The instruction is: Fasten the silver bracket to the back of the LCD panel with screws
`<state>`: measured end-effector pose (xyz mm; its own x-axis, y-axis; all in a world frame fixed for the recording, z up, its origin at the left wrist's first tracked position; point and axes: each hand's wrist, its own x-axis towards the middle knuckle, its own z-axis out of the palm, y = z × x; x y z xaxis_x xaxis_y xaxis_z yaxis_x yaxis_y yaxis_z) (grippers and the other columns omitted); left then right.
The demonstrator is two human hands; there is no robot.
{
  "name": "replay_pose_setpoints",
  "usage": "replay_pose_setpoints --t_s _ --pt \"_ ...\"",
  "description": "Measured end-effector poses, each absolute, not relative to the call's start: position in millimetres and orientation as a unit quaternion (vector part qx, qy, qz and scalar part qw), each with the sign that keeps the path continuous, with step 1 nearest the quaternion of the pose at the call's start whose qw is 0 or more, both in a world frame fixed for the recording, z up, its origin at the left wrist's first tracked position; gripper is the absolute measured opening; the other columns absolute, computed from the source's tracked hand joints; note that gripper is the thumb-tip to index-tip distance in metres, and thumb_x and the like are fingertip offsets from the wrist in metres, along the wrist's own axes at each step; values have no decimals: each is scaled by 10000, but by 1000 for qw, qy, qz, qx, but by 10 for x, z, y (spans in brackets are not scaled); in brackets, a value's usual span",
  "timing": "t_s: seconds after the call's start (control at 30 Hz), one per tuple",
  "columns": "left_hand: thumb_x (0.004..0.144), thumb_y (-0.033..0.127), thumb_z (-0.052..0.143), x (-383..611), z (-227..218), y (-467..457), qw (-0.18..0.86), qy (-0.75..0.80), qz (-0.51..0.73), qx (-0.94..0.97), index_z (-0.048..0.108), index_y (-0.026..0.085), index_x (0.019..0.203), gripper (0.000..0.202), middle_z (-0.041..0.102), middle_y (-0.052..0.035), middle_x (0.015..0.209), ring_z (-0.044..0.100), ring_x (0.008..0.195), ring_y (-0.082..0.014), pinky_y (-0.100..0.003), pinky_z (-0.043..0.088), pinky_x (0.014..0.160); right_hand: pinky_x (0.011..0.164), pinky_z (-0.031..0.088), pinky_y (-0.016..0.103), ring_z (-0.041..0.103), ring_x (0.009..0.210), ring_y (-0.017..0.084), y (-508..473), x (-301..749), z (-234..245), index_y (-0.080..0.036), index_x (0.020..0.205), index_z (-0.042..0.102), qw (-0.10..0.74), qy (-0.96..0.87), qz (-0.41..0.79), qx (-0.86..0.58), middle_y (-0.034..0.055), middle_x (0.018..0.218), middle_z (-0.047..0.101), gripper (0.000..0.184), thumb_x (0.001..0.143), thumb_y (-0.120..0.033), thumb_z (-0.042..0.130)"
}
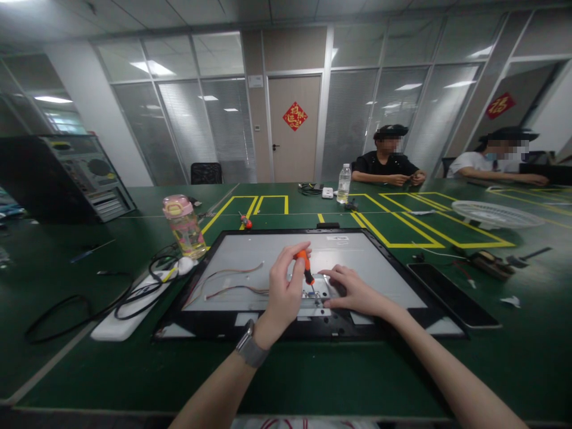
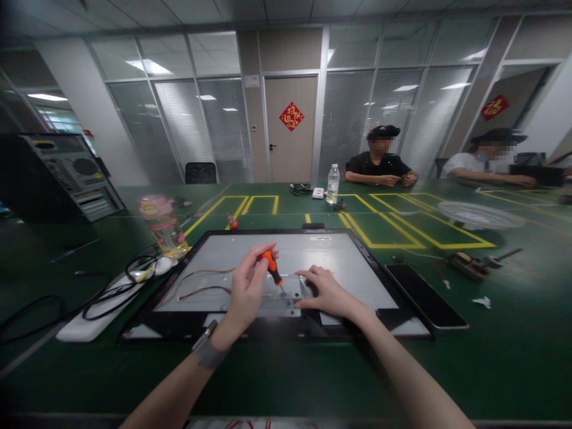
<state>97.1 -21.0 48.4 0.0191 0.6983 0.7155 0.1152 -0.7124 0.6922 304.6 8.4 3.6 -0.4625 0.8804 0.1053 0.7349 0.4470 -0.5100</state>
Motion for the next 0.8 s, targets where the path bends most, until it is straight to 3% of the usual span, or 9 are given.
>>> replay_pose_setpoints --t_s 0.17,0.37,0.57,0.7,0.8 --pt "871 225 610 976 483 -185 211 321 651 654 707 223 932 114 581 -31 917 583 876 -163 -290 461 826 906 417 415 523 965 272 86 3048 41 -269 1309 542 177 -830 197 -490 66 1038 546 666 725 -516 745" --pt "944 230 447 953 511 -129 315 328 646 613 666 181 1058 252 657 -64 976 621 931 -171 -295 484 832 906 417 408 525 970 272 78 3049 47 -263 1314 541 178 -831 199 -489 68 1044 545 657 737 -510 737" --pt "885 264 575 937 505 -106 259 350 652 620 712 201 964 170 594 -37 900 594 825 -153 -273 486 764 920 416 418 518 974 274 79 3047 46 -260 1319 536 177 -830 199 -490 73 1044 542 659 742 -512 731" --pt "953 231 448 926 507 -128 286 334 645 625 667 195 1087 260 648 -61 961 621 938 -179 -312 474 856 929 414 418 519 987 273 89 3056 17 -280 1321 531 181 -829 201 -489 67 1068 538 660 740 -525 727" --pt "944 244 475 925 501 -130 272 328 648 631 697 204 1016 236 645 -63 990 610 970 -184 -314 466 877 919 418 410 523 982 270 92 3062 0 -273 1316 535 180 -832 197 -487 67 1062 544 657 741 -524 728"
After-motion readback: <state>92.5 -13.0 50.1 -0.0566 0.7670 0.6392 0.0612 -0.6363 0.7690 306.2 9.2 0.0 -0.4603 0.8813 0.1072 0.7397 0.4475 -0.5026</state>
